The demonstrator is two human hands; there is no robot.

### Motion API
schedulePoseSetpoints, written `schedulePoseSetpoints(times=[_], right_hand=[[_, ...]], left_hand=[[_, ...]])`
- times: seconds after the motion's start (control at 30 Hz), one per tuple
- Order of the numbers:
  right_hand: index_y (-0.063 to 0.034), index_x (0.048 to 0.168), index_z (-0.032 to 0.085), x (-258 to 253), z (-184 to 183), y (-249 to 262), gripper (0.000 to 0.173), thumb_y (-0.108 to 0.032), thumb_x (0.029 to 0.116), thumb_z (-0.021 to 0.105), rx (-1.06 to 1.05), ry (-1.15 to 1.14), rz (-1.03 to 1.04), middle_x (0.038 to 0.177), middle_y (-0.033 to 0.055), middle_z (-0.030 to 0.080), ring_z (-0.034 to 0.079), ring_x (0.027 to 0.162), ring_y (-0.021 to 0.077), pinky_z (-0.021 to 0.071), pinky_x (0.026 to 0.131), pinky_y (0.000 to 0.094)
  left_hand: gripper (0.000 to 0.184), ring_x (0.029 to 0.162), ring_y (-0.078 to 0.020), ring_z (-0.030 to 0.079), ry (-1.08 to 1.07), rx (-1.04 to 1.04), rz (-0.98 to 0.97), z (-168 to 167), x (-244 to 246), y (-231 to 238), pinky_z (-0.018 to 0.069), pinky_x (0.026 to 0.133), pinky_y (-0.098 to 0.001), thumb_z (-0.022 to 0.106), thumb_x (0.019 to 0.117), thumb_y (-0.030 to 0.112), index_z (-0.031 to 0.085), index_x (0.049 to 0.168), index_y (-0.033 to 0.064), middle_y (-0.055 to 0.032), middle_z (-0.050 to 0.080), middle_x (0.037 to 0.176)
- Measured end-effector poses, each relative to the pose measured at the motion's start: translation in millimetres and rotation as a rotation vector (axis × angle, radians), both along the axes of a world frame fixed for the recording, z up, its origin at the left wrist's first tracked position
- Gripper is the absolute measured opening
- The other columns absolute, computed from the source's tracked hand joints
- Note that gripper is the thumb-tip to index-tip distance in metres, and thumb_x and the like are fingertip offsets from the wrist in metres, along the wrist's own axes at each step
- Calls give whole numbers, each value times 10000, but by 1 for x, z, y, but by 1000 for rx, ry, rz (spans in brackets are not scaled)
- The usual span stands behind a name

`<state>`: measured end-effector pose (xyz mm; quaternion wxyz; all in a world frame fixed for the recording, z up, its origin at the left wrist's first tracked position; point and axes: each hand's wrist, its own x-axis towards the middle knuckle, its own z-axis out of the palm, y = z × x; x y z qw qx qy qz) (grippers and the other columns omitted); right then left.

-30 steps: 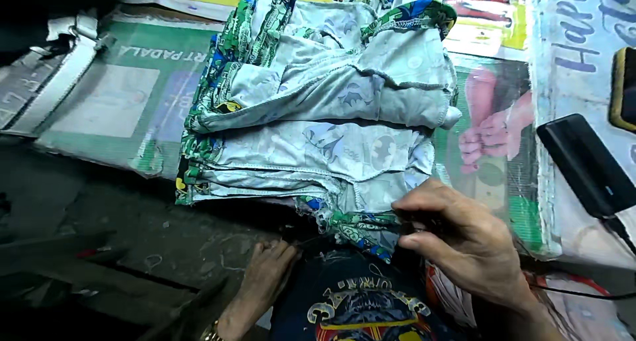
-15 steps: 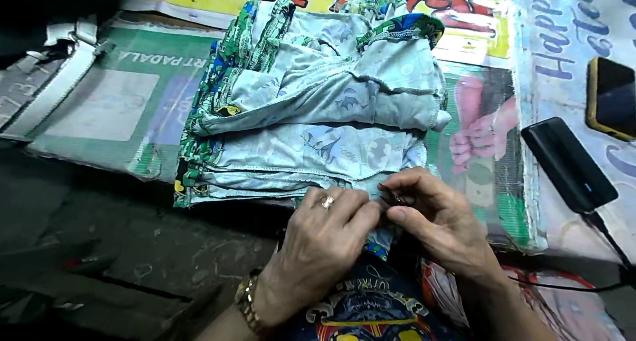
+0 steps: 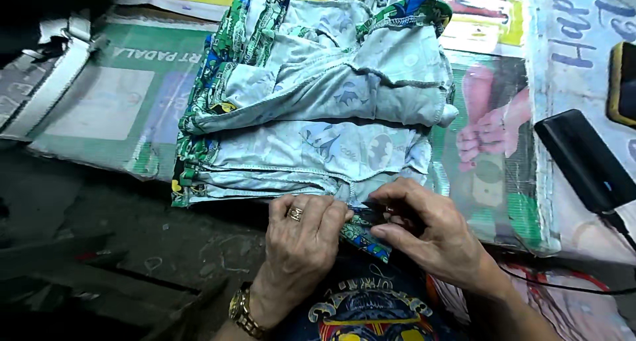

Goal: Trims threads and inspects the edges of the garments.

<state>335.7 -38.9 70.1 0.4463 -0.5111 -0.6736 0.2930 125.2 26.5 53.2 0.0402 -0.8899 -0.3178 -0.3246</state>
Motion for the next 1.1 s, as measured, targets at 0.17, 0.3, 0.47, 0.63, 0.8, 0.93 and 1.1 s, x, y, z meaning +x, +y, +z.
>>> schedulePoseSetpoints(times=[0.17, 0.3, 0.47, 0.63, 0.8, 0.93, 1.1], right_hand=[[-41, 1094, 722, -8, 1, -2, 226, -235, 979, 699, 107, -198, -41, 935, 58, 706, 645, 799, 61, 529, 690, 186], [-43, 1089, 728, -13, 2, -4, 208, -221, 989, 686, 174, -312, -68, 926, 77, 717, 676, 811, 110, 542, 675, 224], [-39, 1082, 732, -17, -1, -8, 199, -212, 1002, 676, 284, -375, -137, 932, 100, 738, 703, 841, 134, 549, 693, 235], [-40, 1079, 735, -17, -2, -10, 193, -206, 1010, 663, 322, -377, -172, 935, 107, 745, 706, 836, 132, 547, 698, 233], [-41, 1071, 741, -17, -5, -8, 185, -193, 1018, 650, 325, -366, -161, 927, 103, 744, 706, 834, 130, 547, 691, 231], [-43, 1054, 743, -17, -5, -7, 163, -168, 1018, 643, 313, -373, -142, 899, 100, 737, 700, 795, 138, 540, 656, 242], [1, 1129, 705, 6, 18, -12, 263, -226, 997, 691, 117, 67, 84, 967, 51, 689, 619, 839, 7, 524, 731, 132]], left_hand=[[331, 870, -184, 619, -57, -212, 12, 9, -8, -6, 409, 870, -380, 421, 1107, 333, 610, 953, 110, -62, 654, 864], [274, 872, -112, 605, -196, -315, -39, 11, -10, -12, 411, 872, -338, 459, 1097, 344, 595, 980, 137, -17, 643, 887], [142, 872, -118, 581, -257, -114, -41, 10, -6, -24, 376, 946, -340, 589, 1042, 308, 609, 1008, 171, -4, 612, 888], [129, 874, -115, 575, -258, -86, -93, 6, 1, -26, 369, 949, -336, 571, 1048, 289, 604, 1028, 165, -5, 605, 892], [132, 883, -114, 579, -274, -84, -121, 3, 5, -26, 375, 948, -331, 548, 1057, 273, 593, 1022, 154, -11, 607, 896], [141, 874, -108, 582, -301, -121, -178, 2, 4, -29, 382, 952, -329, 543, 1057, 278, 599, 1002, 161, -1, 606, 878], [330, 943, -90, 624, -324, -270, -129, 11, -19, -15, 444, 955, -306, 468, 1073, 448, 608, 1042, 151, 2, 661, 947]])
